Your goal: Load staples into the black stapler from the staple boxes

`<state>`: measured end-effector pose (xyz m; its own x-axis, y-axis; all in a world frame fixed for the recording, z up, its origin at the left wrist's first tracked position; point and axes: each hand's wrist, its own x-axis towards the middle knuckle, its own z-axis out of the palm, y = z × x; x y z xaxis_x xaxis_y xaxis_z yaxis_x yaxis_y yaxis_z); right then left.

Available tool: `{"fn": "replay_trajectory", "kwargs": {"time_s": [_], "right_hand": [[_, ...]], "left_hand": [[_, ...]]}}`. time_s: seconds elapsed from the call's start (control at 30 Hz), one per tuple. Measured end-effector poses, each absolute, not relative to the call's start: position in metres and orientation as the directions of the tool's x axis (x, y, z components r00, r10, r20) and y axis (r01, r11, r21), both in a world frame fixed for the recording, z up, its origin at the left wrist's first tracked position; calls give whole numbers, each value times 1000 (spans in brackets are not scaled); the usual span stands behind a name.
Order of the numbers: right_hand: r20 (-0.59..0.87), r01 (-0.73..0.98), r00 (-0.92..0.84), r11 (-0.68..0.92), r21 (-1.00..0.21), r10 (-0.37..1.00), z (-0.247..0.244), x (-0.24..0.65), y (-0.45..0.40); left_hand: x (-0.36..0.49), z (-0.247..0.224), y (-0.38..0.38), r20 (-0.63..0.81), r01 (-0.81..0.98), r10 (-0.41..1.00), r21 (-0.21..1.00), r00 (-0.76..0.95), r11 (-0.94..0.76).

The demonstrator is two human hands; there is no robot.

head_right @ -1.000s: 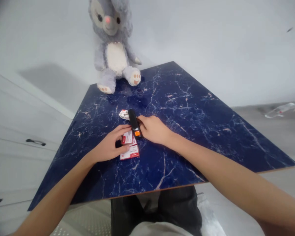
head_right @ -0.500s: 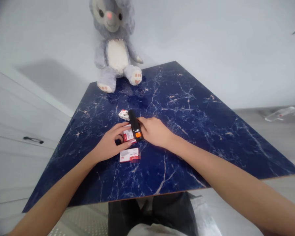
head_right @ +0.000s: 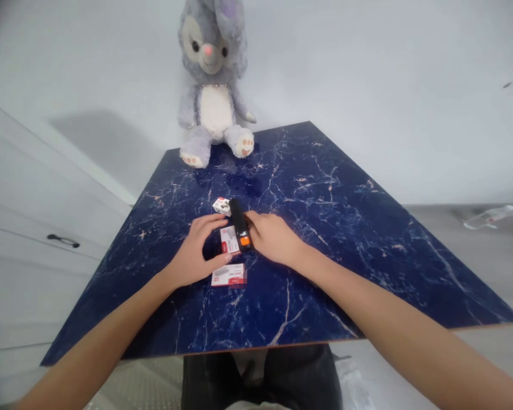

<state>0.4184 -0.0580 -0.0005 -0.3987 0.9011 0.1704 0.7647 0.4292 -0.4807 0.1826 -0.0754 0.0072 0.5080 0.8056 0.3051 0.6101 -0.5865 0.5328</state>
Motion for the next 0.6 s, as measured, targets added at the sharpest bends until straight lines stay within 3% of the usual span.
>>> {"fn": "replay_trajectory", "kwargs": {"time_s": [0.07, 0.23, 0.37, 0.47, 0.53, 0.6], "right_hand": [[173, 770, -403, 435, -468, 899, -1, 419, -58], [182, 759, -422, 455, -465, 888, -2, 420, -57], [182, 753, -427, 460, -471, 886, -1, 421, -56], [188, 745, -440, 474, -469, 878, -2, 422, -56], [187, 745, -441, 475, -469, 878, -3, 422, -56], [183, 750, -434, 466, -470, 882, -3, 422, -56]], "left_hand": [[175, 13, -79, 351, 536, 704, 467, 617, -703], [176, 13, -96, 189, 399, 482, 352, 856, -847], [188, 8, -110, 196, 327, 433, 411, 880, -851], [190, 11, -108, 354, 359, 554, 484, 754, -798], [190, 14, -101, 464, 518, 724, 506, 511, -690], [189, 16, -93, 471, 648, 828, 536, 303, -542]]}}
